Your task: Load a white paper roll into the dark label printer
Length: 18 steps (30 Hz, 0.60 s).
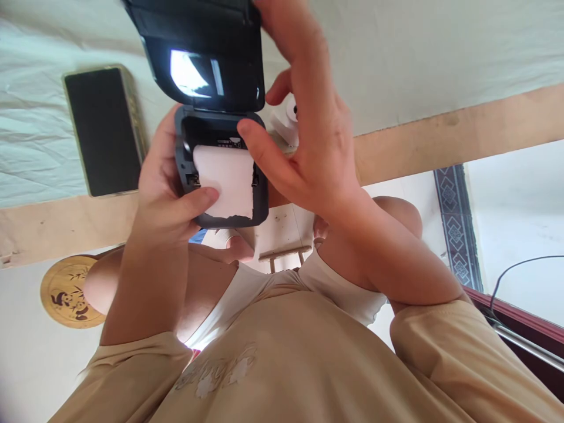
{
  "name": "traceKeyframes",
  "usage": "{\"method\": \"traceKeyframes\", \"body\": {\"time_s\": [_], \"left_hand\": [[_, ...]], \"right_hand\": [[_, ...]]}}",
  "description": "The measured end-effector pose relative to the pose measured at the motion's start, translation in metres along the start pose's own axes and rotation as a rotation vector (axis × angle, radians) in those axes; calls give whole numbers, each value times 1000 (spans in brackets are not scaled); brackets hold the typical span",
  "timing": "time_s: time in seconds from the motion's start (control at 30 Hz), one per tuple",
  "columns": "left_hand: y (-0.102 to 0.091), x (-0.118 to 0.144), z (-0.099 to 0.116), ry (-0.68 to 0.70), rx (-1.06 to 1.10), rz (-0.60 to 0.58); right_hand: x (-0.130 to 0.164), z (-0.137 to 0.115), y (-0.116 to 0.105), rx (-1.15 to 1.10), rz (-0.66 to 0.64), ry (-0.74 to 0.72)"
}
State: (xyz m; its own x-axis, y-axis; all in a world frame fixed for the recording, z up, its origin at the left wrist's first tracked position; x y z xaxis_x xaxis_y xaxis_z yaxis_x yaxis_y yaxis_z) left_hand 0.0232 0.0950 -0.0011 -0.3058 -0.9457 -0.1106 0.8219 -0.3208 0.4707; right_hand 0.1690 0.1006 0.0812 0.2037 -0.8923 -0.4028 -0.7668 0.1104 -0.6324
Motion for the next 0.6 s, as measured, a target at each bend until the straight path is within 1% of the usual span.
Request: {"method": "traceKeyframes", "body": {"time_s": [0.03,0.1,0.13,0.23,0.37,0.5,0.6], "left_hand": [[-1,0,0,-2,-3,3],[-1,1,1,12,6,11],[-2,1,1,17,12,20],[-6,2,4,54,26,63],[-8,2,8,103,28,85],[-7,0,6,72,40,86],[-8,-1,5,56,49,91]], "right_hand": [[0,-1,-3,-9,43,-10],[1,-7,-11,-18,146,-82],[2,-11,-11,-29,160,-122],[5,-20,-7,-8,118,-241],[10,-25,-4,59,73,-341],[15,-28,3,119,24,-394],[17,-29,6,91,-2,-401]]}}
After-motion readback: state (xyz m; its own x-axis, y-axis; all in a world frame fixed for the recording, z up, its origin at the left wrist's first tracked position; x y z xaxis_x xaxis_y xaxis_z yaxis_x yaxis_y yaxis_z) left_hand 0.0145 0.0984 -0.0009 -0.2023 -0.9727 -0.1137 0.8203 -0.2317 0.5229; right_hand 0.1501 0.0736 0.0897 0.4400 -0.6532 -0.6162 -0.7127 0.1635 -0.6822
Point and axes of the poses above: each hand's wrist, its own x-axis away from the middle knuckle, its own y-axis out of the palm, z = x × y, the point moved 10 cm from there along -x, towards the middle knuckle, and after that the axes turned 12 degrees about x, right-handed, at the moved point
